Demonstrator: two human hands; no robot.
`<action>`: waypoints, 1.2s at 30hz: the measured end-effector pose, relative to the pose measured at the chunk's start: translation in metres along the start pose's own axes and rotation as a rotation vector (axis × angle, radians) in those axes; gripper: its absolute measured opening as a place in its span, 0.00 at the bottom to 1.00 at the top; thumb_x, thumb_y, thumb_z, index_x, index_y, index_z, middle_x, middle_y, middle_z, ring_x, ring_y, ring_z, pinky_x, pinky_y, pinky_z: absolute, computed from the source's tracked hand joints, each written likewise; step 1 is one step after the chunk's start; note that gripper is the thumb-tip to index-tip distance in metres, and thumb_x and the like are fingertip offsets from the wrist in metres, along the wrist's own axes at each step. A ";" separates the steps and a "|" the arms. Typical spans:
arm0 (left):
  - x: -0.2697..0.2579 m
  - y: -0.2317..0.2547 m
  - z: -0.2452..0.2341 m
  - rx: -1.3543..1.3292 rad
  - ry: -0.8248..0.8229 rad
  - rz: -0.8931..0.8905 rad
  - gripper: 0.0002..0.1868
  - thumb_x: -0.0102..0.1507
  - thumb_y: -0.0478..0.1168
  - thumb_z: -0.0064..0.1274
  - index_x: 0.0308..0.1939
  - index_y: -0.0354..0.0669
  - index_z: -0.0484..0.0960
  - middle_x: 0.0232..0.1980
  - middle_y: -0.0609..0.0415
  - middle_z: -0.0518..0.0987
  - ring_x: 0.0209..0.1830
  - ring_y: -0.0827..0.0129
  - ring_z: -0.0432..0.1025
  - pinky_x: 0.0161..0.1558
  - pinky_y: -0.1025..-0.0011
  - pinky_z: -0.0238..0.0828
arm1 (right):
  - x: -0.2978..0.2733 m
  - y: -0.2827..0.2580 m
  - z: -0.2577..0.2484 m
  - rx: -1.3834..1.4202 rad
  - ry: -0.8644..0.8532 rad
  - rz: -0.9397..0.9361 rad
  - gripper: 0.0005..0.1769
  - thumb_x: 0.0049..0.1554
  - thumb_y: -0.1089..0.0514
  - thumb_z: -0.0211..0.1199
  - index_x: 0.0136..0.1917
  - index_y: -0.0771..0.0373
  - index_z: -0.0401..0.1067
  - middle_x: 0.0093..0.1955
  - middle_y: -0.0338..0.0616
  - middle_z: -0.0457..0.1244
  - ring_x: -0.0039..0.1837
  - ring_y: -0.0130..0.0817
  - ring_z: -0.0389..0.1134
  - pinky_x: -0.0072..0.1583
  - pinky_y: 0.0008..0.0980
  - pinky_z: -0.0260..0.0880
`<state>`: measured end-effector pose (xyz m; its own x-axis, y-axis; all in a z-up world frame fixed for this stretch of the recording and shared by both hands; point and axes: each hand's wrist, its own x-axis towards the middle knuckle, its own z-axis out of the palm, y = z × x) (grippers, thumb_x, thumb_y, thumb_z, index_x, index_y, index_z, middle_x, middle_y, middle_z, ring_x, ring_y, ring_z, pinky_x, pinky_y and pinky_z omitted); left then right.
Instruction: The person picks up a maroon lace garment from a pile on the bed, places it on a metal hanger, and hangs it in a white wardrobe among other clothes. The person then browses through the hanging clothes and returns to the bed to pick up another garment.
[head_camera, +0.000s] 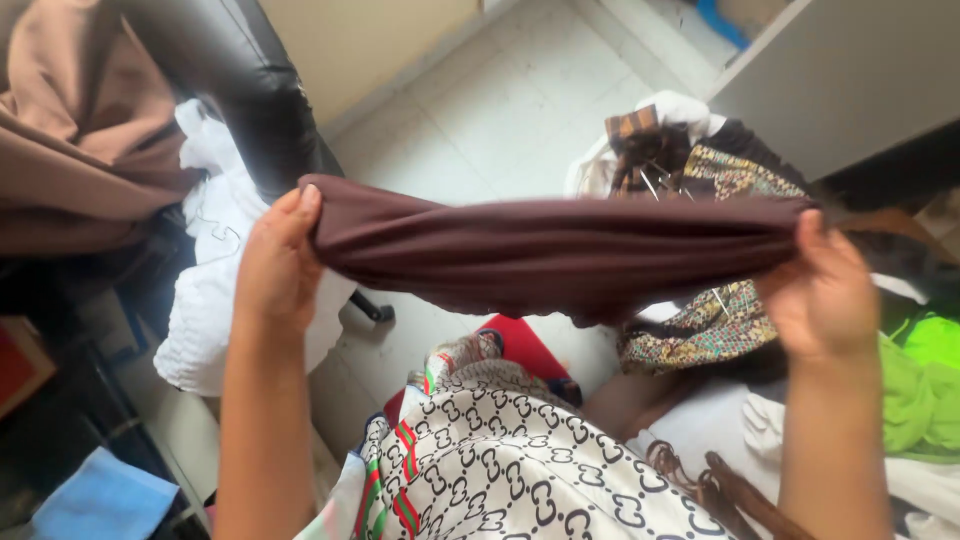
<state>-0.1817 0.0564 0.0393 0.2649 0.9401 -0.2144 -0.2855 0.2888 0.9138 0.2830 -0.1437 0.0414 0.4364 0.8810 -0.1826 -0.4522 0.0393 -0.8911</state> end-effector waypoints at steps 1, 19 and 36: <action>-0.004 0.000 -0.001 0.122 0.076 -0.008 0.14 0.73 0.46 0.48 0.50 0.40 0.82 0.47 0.57 0.83 0.45 0.76 0.75 0.52 0.74 0.70 | -0.003 -0.001 -0.005 -0.012 -0.008 0.002 0.18 0.72 0.53 0.51 0.67 0.66 0.68 0.67 0.47 0.66 0.71 0.39 0.66 0.77 0.43 0.60; -0.163 -0.157 -0.081 1.259 -0.040 -1.013 0.20 0.64 0.53 0.55 0.37 0.39 0.88 0.30 0.43 0.85 0.33 0.55 0.78 0.41 0.61 0.72 | -0.153 0.150 -0.145 -0.748 0.365 0.817 0.24 0.65 0.48 0.63 0.51 0.77 0.78 0.47 0.50 0.71 0.46 0.33 0.67 0.53 0.33 0.65; -0.193 -0.163 -0.138 0.394 0.328 -1.096 0.19 0.66 0.43 0.55 0.54 0.32 0.83 0.53 0.46 0.85 0.53 0.66 0.76 0.60 0.68 0.66 | -0.132 0.186 -0.150 -1.044 -0.022 1.145 0.31 0.63 0.40 0.60 0.47 0.75 0.80 0.40 0.50 0.70 0.42 0.34 0.65 0.50 0.35 0.66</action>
<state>-0.3135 -0.1473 -0.1156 -0.0721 0.2482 -0.9660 0.2596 0.9398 0.2221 0.2578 -0.3236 -0.1622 0.2325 0.2165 -0.9482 0.2038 -0.9641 -0.1702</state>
